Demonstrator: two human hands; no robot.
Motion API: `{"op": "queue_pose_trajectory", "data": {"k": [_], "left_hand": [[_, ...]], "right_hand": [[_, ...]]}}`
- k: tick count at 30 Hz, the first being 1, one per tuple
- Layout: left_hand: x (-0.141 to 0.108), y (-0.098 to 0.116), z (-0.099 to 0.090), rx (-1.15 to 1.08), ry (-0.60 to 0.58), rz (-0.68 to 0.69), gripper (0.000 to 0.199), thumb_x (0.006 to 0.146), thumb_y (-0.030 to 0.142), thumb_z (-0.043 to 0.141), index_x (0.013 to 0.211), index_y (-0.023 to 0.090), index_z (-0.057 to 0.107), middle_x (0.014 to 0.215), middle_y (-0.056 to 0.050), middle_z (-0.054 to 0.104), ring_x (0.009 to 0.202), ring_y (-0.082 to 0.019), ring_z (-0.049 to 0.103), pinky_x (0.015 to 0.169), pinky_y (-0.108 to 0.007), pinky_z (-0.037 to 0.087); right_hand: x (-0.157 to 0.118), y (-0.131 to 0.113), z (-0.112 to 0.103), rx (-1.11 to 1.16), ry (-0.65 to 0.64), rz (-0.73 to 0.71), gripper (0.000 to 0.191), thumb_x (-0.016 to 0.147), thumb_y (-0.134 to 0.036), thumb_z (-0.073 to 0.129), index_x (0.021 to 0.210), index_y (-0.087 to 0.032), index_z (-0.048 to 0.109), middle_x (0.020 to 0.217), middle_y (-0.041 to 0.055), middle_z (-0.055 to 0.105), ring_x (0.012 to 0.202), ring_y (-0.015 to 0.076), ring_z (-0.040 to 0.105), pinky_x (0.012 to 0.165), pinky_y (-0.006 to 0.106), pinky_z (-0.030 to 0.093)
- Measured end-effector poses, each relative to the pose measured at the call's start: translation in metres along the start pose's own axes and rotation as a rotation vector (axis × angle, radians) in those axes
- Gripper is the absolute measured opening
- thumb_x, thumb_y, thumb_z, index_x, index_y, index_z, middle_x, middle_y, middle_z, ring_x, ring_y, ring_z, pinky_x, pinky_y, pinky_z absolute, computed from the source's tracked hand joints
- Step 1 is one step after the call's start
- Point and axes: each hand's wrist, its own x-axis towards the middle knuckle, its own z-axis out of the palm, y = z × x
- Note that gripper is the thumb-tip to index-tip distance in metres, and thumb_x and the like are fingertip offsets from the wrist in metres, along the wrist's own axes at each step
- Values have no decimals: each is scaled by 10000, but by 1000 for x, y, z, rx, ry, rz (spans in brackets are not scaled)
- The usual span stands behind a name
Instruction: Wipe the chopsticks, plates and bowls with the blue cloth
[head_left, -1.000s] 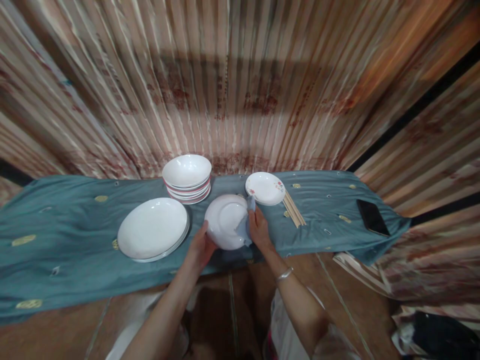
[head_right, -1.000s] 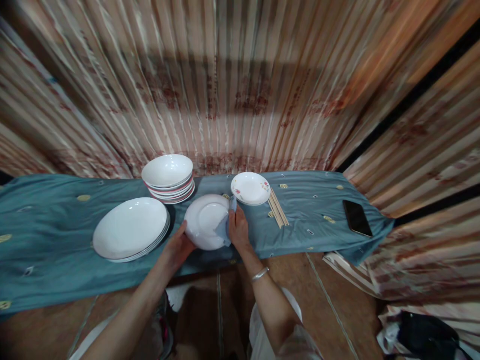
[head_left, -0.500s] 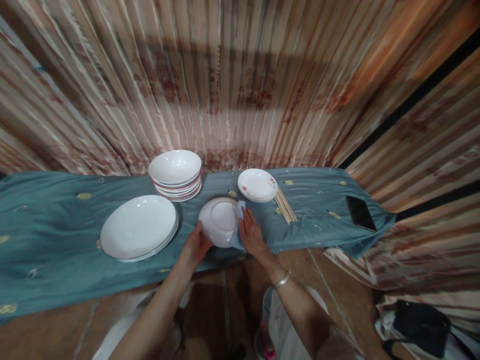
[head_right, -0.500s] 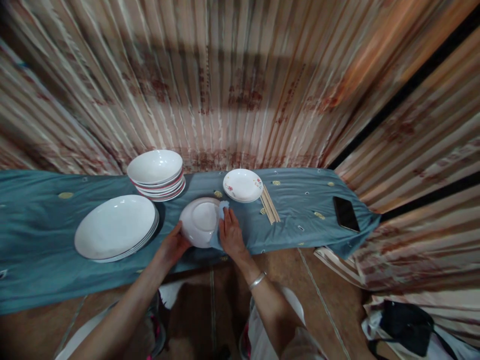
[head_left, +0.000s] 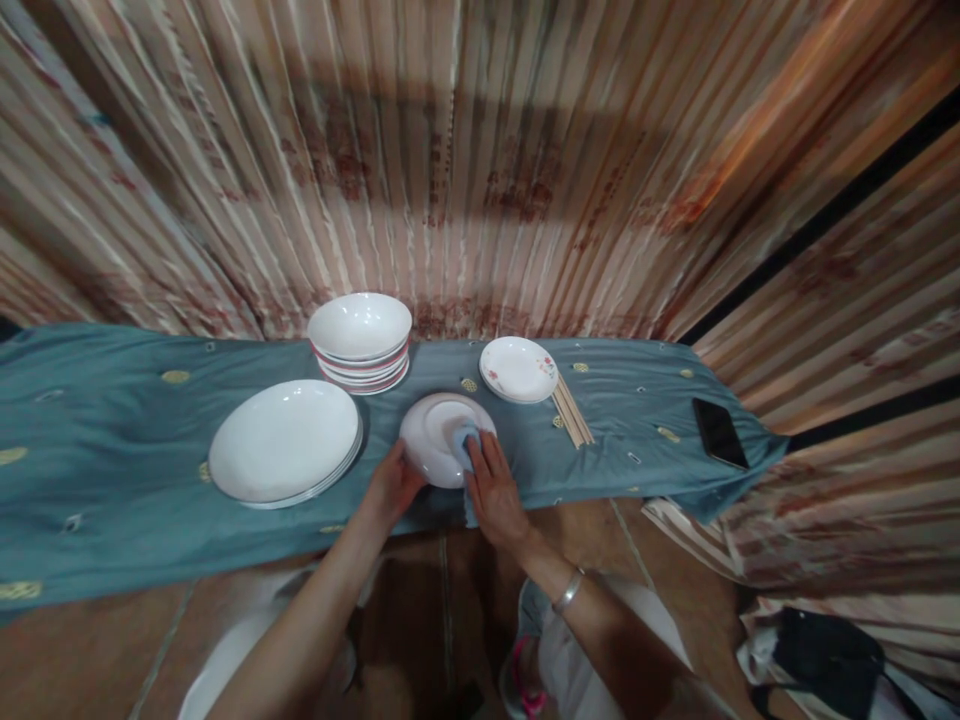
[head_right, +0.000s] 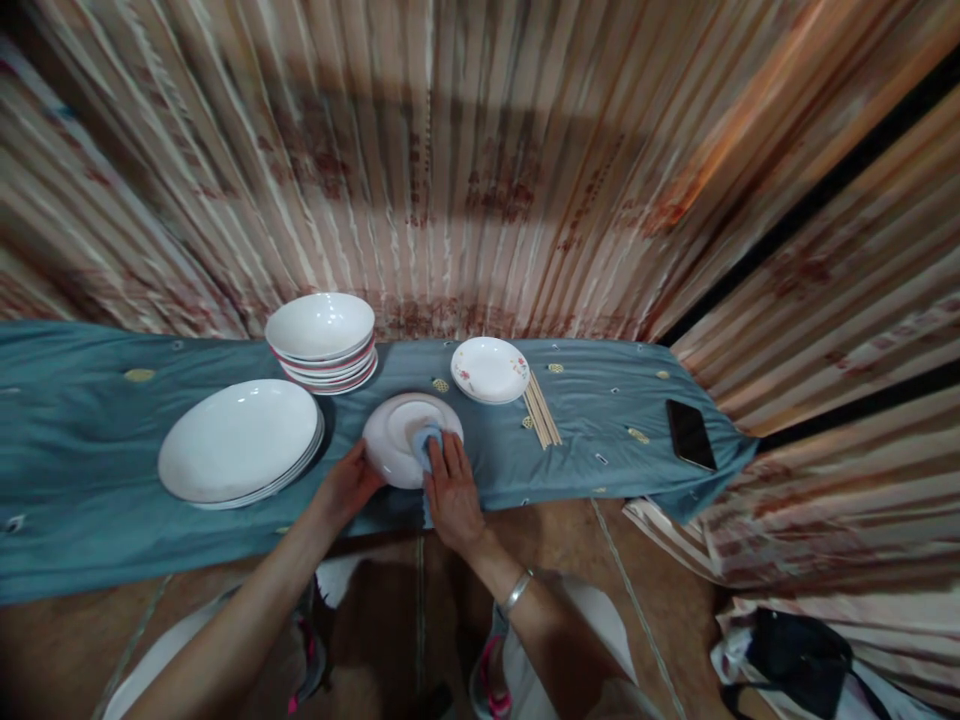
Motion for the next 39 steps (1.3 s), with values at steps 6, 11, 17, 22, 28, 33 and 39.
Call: {"op": "queue_pose_trajectory", "data": {"k": [6,11,17,22,28,33,39], "left_hand": [[-7,0,6,-30,-3,-5,480,975,356,249,1257,120,556,873,-105,740,928,-252,675,911,-413,494],[-2,-1,-1,-141,-66,-29,478,963,382,291,1196,89,587,912,-138,734,912,-258,670,860,-391,502],[1,-3,-1,-211,-49,-18,476,969,399,275,1181,114,591,839,-89,726,824,-213,666,826,-328,503],[-4,-1,7,-268,10,8,451,982,374,274,1231,119,551,795,-47,704,804,-164,662,845,-258,483],[-15,4,11,-238,-71,-45,489,981,420,231,1264,150,524,1038,-93,697,980,-194,654,890,-326,487],[-15,5,13,-201,-24,-34,537,975,438,229,1315,105,478,1096,-146,680,1053,-225,636,917,-355,481],[-12,6,16,-171,53,1,539,970,419,281,1362,81,431,1051,-149,706,1019,-254,653,907,-386,496]], "right_hand": [[-7,-14,4,-105,-79,-169,590,886,-63,395,1462,-164,315,1522,149,309,1453,287,130,1097,534,361],[9,-22,3,-110,-124,-264,565,858,-64,435,1414,-158,405,1499,137,356,1448,272,159,1113,511,354],[41,-29,-2,-80,-203,-350,503,852,-97,469,1354,-109,473,1472,161,389,1434,265,200,1131,477,335],[74,-33,6,-82,-264,-409,452,866,-151,497,1318,-143,505,1407,134,469,1385,252,302,1110,460,353],[106,-36,17,-133,-293,-375,338,896,-225,491,1219,-173,575,1284,113,572,1232,257,461,1053,451,378],[124,-25,28,-154,-294,-310,312,917,-246,450,1190,-195,591,1204,101,611,1178,249,496,1018,442,390],[143,-5,38,-174,-303,-193,315,929,-256,424,1174,-181,607,1141,105,652,1072,232,568,983,401,410]]}}
